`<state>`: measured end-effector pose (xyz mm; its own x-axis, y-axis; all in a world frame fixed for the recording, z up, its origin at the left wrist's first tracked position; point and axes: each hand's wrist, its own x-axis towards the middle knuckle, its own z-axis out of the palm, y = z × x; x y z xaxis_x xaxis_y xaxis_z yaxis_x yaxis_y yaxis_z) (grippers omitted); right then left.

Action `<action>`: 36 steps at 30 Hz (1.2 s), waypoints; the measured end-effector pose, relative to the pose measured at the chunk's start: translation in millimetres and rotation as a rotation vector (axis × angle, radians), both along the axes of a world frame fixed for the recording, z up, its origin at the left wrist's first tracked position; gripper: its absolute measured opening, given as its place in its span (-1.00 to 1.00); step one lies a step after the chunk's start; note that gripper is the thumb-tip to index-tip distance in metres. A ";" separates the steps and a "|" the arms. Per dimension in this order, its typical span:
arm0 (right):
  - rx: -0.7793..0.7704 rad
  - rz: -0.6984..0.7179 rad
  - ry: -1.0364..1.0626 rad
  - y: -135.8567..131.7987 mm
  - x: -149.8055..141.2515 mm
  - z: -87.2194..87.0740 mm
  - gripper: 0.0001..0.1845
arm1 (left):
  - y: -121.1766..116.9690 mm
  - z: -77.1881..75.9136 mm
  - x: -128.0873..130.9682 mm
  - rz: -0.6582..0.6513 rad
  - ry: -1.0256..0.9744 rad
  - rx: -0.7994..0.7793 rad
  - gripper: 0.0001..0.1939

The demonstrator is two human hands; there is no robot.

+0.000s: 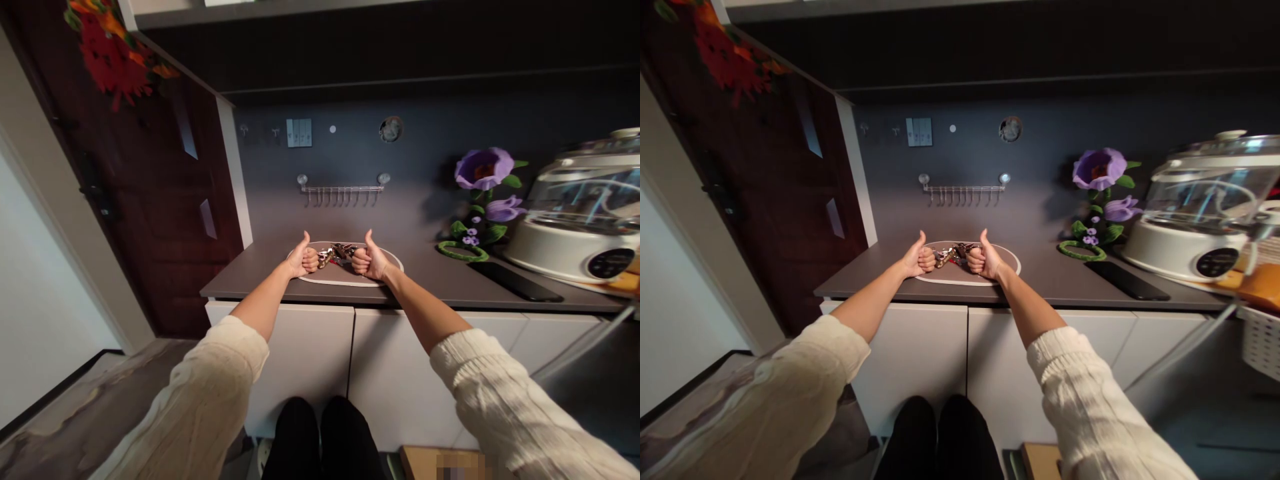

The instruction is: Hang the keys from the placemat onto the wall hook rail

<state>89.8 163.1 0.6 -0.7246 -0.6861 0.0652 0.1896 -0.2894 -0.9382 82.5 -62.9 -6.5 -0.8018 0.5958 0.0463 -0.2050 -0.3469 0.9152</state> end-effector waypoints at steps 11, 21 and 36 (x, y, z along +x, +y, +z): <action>0.127 -0.104 0.093 -22.3 -19.8 23.1 -0.35 | -7.2 24.2 -13.4 0.208 0.158 -0.145 -0.36; 0.446 -0.707 0.684 -76.1 -56.5 21.4 -0.84 | -9.2 18.0 -60.8 0.934 0.801 -0.805 -0.90; 1.034 -0.739 1.187 -83.1 -68.5 -5.2 -0.75 | -26.5 -23.8 -82.7 0.707 0.986 -1.144 -0.76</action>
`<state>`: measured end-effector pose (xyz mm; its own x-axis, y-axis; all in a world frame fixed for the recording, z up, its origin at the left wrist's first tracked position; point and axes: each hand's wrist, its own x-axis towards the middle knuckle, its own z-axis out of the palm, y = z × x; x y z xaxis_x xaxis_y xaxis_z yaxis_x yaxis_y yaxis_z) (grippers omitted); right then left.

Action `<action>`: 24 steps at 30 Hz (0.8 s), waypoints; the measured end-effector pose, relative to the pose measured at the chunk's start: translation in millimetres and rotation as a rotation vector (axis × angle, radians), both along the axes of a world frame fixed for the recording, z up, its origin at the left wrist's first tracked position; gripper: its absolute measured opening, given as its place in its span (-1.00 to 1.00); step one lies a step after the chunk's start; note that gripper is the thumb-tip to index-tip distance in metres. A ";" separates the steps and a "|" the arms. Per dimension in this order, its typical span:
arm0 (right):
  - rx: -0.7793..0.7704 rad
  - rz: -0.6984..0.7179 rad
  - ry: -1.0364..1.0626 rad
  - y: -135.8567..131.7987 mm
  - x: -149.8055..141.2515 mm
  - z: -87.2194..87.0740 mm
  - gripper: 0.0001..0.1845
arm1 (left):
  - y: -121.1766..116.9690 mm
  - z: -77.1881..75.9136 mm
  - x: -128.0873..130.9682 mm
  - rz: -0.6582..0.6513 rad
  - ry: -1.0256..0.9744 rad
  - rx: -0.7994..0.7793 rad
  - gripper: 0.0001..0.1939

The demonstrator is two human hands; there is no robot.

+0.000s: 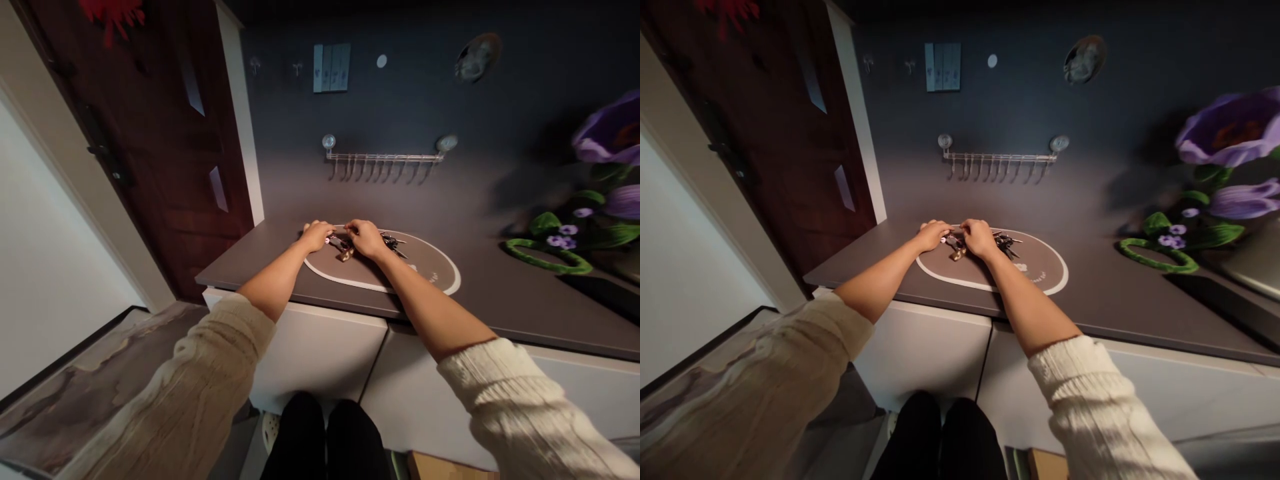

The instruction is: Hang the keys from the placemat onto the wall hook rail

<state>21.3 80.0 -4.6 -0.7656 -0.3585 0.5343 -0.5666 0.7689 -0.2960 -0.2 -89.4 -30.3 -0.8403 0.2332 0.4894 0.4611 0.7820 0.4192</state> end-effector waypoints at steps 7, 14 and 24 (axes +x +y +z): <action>0.054 -0.019 -0.005 -1.5 4.1 -0.6 -0.74 | 0.7 2.0 4.3 -0.026 -0.012 0.118 -0.85; 0.078 -0.023 -0.002 -1.7 5.2 0.1 -0.74 | 1.2 6.9 8.5 0.041 0.031 0.030 -0.82; 0.084 0.010 0.002 -2.6 4.5 -0.7 -0.76 | -0.9 16.5 14.5 0.074 0.078 -0.002 -0.86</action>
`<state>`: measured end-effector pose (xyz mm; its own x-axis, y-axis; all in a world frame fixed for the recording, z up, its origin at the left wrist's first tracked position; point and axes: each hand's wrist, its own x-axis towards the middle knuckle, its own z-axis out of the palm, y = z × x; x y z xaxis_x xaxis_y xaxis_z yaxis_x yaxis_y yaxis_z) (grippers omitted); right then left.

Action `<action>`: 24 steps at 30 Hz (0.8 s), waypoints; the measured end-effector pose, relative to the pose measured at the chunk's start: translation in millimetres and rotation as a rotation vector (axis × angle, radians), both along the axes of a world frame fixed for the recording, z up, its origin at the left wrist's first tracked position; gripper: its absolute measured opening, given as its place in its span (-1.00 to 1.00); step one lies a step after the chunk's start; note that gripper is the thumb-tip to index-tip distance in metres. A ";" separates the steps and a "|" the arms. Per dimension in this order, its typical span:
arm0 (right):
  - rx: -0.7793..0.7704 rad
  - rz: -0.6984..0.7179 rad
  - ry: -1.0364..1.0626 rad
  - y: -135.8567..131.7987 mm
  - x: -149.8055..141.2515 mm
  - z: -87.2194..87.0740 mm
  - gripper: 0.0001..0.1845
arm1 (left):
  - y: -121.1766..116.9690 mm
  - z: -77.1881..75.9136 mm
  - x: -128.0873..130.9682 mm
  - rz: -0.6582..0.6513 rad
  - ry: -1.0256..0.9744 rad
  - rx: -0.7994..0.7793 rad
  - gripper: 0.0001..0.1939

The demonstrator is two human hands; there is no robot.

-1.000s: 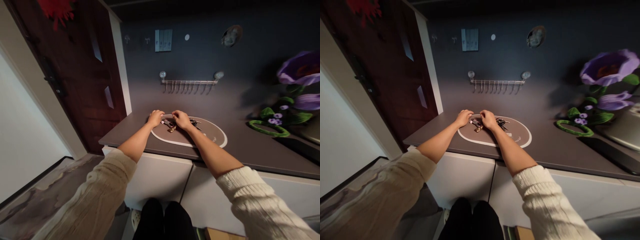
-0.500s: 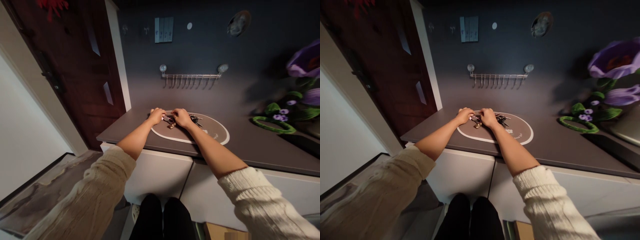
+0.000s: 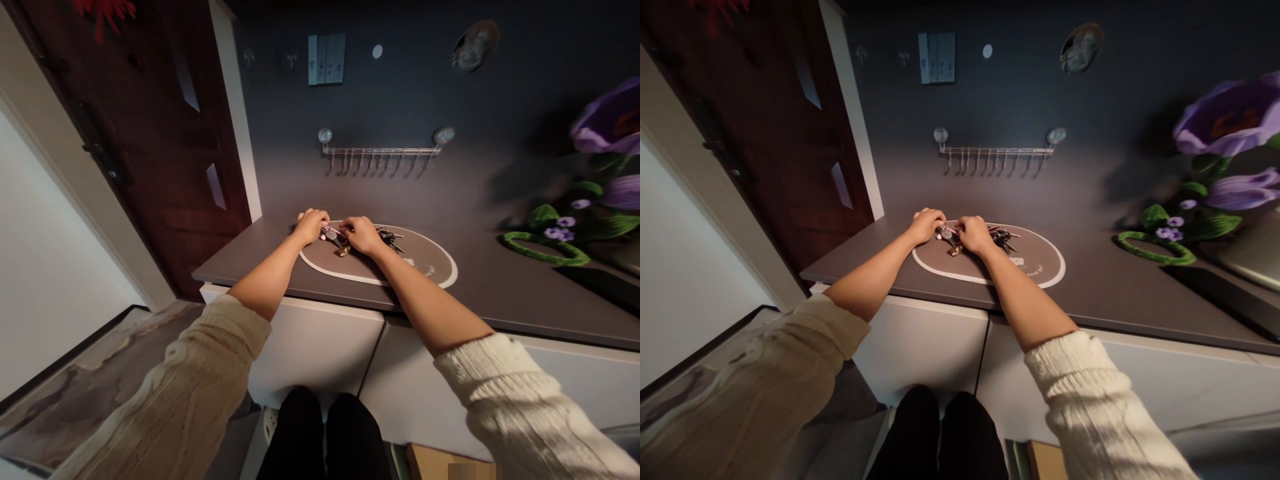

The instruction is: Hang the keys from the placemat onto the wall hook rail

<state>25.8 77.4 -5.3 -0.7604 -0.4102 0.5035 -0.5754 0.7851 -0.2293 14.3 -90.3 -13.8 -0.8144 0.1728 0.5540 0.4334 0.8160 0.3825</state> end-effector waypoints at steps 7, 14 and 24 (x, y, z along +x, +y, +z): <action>-0.002 0.000 0.025 1.1 2.1 2.0 -0.75 | 0.8 6.0 2.3 0.043 -0.019 0.100 -0.86; 0.015 -0.020 0.032 2.4 2.2 2.7 -0.74 | 1.1 7.2 -1.9 -0.133 -0.076 0.422 -0.89; 0.043 -0.022 0.054 3.1 4.8 3.8 -0.66 | 5.4 13.3 3.1 -0.398 -0.262 0.920 -0.98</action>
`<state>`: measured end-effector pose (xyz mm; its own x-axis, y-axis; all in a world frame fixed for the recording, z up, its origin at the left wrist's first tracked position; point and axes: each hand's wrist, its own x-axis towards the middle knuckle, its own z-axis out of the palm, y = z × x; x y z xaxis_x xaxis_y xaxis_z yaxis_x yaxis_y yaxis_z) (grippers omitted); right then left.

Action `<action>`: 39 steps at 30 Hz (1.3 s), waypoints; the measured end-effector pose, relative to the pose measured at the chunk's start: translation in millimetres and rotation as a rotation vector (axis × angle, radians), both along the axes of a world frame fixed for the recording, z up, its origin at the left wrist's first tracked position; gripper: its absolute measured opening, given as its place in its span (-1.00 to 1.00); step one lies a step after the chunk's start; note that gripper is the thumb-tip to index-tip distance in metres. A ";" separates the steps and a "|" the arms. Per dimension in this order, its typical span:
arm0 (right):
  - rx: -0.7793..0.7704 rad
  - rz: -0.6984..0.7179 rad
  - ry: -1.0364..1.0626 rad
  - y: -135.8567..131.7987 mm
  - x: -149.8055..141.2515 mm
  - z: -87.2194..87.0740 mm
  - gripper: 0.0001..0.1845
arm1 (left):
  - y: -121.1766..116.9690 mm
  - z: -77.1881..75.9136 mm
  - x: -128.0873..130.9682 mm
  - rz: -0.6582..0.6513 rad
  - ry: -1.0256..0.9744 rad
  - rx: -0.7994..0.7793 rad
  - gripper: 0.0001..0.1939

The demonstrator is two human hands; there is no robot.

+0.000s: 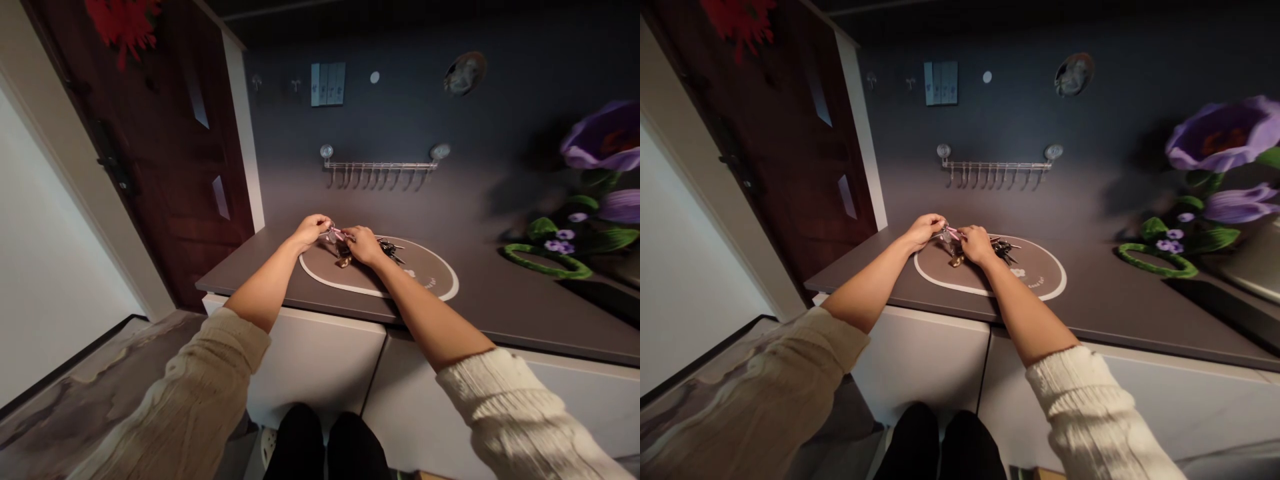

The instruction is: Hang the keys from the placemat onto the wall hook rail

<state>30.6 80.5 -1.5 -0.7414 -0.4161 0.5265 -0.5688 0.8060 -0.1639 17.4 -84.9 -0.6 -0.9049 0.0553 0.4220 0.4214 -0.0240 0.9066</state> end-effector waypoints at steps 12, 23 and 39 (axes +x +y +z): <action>-0.334 0.215 0.107 -9.4 6.0 3.6 -0.72 | 5.8 6.3 5.4 -0.164 -0.076 0.343 -0.79; -0.504 0.279 0.180 -16.0 7.1 2.6 -0.81 | 13.3 5.2 5.6 -0.170 -0.085 0.393 -0.70; -0.903 0.269 -0.024 -8.4 -4.6 6.9 -0.71 | 15.4 7.5 10.4 -0.061 0.080 0.137 -0.69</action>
<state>26.1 72.1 5.4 -0.6945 -0.0161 0.7193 -0.7056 0.2104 -0.6766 27.8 -69.5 7.0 -0.8650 0.0464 0.4996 0.4856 -0.1728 0.8569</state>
